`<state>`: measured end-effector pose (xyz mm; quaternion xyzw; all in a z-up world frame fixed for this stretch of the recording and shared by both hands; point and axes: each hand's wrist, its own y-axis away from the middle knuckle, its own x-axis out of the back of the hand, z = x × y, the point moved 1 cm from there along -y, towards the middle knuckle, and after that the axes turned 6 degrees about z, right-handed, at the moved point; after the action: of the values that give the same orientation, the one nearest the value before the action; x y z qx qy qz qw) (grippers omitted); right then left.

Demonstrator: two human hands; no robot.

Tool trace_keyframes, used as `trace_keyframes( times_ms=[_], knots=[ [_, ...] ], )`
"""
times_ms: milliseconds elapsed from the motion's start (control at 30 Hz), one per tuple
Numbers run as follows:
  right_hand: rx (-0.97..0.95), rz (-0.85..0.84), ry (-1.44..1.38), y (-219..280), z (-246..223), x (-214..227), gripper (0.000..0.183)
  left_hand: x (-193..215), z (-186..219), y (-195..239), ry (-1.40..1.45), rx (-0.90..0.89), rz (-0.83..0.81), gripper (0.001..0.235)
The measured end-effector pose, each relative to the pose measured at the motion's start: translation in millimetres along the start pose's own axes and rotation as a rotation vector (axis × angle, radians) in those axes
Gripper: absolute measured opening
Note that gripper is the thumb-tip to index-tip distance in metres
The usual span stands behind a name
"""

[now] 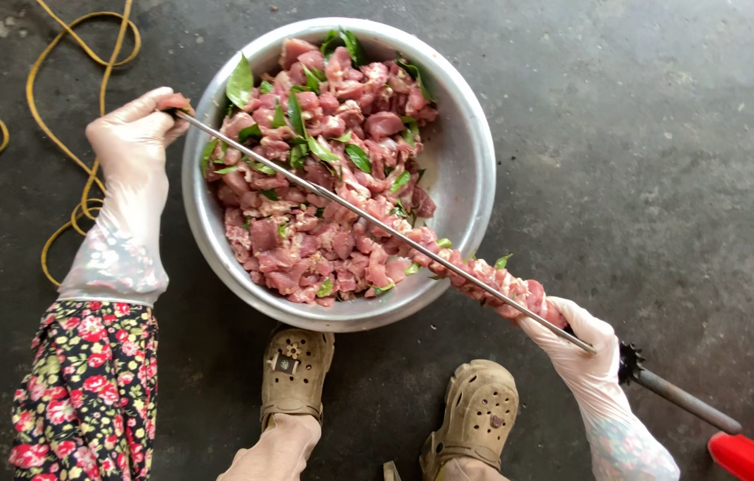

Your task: The person threads pieces of raw meat and green leaves onto long metal skewers from a large metal bowl. They hold the skewers in one hand and use the other to pick up and arrange the meat and leaves along the skewer length.

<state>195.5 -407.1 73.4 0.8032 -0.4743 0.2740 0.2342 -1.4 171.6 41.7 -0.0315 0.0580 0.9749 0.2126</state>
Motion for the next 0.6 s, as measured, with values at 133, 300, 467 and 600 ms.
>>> trace_keyframes(
  times_ms=[133,300,467,600],
  knots=[
    [0.034,-0.001,-0.049,1.2,0.1,-1.1,0.03,-4.6,2.0,3.3,-0.022,-0.03,0.004,0.028],
    [-0.006,0.007,-0.118,5.8,10.4,-1.9,0.028,-13.4,10.7,17.1,-0.006,0.036,-0.016,0.027],
    [0.023,0.039,-0.072,6.2,7.6,-0.3,0.027,-60.9,55.1,58.8,-0.021,-0.097,-0.186,0.029],
    [0.095,0.086,0.016,8.8,-10.5,-15.5,0.025,-133.0,40.7,129.8,-0.594,0.103,-0.227,0.032]
  ],
)
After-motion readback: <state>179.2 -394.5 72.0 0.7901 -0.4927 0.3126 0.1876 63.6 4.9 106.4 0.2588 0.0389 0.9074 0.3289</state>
